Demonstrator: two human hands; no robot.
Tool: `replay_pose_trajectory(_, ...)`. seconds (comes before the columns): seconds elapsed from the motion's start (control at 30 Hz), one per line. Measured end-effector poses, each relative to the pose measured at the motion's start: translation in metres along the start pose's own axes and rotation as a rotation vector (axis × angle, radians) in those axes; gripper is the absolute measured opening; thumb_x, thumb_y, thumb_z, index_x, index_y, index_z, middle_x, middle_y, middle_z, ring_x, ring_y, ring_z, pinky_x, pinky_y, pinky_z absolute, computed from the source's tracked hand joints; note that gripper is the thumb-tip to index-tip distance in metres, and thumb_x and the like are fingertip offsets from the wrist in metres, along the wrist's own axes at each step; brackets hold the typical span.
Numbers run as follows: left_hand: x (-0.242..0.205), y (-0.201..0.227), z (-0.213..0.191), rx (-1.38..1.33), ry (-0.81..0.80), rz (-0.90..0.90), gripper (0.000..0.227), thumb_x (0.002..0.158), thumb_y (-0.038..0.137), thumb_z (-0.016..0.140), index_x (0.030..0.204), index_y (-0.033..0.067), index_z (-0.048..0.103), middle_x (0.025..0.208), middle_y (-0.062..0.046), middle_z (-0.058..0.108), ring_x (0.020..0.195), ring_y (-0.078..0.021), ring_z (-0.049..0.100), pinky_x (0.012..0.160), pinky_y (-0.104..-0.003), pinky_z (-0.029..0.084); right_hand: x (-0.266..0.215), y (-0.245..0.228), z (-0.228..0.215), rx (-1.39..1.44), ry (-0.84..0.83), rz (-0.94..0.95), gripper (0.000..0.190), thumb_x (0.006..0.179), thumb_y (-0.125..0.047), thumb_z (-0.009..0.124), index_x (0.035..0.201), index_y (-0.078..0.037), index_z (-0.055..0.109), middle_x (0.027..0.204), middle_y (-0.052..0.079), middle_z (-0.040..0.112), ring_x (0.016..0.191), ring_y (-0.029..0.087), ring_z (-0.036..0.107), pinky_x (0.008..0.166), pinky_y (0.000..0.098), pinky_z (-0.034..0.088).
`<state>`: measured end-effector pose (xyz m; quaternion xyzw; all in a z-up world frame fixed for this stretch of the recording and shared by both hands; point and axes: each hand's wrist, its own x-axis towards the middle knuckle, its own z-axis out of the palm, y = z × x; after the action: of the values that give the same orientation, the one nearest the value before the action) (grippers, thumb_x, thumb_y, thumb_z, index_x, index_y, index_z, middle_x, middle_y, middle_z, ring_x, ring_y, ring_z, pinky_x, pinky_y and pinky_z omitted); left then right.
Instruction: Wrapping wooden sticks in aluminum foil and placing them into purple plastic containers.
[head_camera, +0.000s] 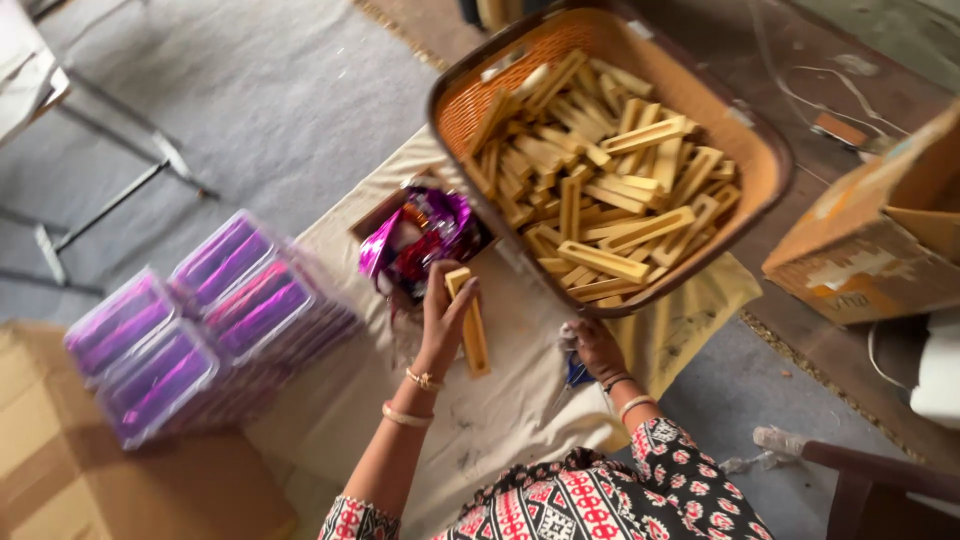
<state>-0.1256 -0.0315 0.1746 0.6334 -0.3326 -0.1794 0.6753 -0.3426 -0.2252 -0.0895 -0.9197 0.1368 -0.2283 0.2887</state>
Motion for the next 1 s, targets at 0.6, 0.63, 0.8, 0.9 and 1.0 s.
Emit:
replay_pose_trajectory(0.6, -0.154, -0.069, -0.05, -0.504, 0.454, -0.279, 0.055, 0.112, 0.045, 0.036, 0.13, -0.0007, 0.062, 0.106, -0.006, 0.068, 0.093, -0.0118, 0.064, 0.081, -0.027, 0.055, 0.085, -0.31, -0.036, 0.458, -0.148, -0.442, 0.057, 0.081, 0.003, 0.068, 0.137, 0.0, 0.057, 0.133, 0.019, 0.056, 0.122, 0.04, 0.057, 0.107, 0.0468, 0.046)
replay_pose_trajectory(0.63, -0.153, -0.062, -0.051, -0.505, 0.46, -0.272, 0.055, 0.112, 0.045, 0.036, 0.13, -0.0007, 0.062, 0.106, -0.006, 0.068, 0.093, -0.0118, 0.064, 0.081, -0.027, 0.055, 0.085, -0.306, -0.033, 0.458, -0.151, -0.451, 0.057, 0.081, 0.003, 0.068, 0.137, 0.0, 0.057, 0.133, 0.019, 0.056, 0.122, 0.04, 0.057, 0.107, 0.0468, 0.046)
replay_pose_trajectory(0.8, -0.163, -0.069, -0.055, -0.266, 0.484, -0.311, 0.059, 0.112, 0.047, 0.033, 0.133, 0.0007, 0.064, 0.102, -0.008, 0.069, 0.081, -0.0118, 0.059, 0.071, -0.027, 0.051, 0.083, -0.28, -0.005, 0.654, -0.06, -0.141, 0.038, 0.088, 0.0, 0.071, 0.12, -0.002, 0.051, 0.12, 0.015, 0.055, 0.113, 0.032, 0.062, 0.099, 0.0383, 0.053)
replay_pose_trajectory(0.9, -0.162, -0.083, -0.051, -0.329, 0.479, -0.31, 0.057, 0.115, 0.046, 0.036, 0.139, 0.0019, 0.063, 0.091, -0.009, 0.063, 0.077, -0.0144, 0.057, 0.068, -0.03, 0.05, 0.098, -0.296, -0.025, 0.339, -0.255, -0.147, 0.025, 0.09, 0.0, 0.071, 0.113, -0.007, 0.064, 0.116, 0.012, 0.063, 0.109, 0.032, 0.067, 0.092, 0.04, 0.054)
replay_pose_trajectory(1.0, -0.149, -0.056, -0.048, -0.427, 0.499, -0.183, 0.058, 0.11, 0.045, 0.038, 0.132, -0.0044, 0.059, 0.117, -0.005, 0.07, 0.108, -0.011, 0.066, 0.096, -0.028, 0.054, 0.102, -0.314, -0.034, 0.392, -0.171, -0.38, 0.04, 0.076, 0.003, 0.071, 0.114, -0.003, 0.06, 0.115, 0.017, 0.061, 0.114, 0.038, 0.061, 0.099, 0.0449, 0.051)
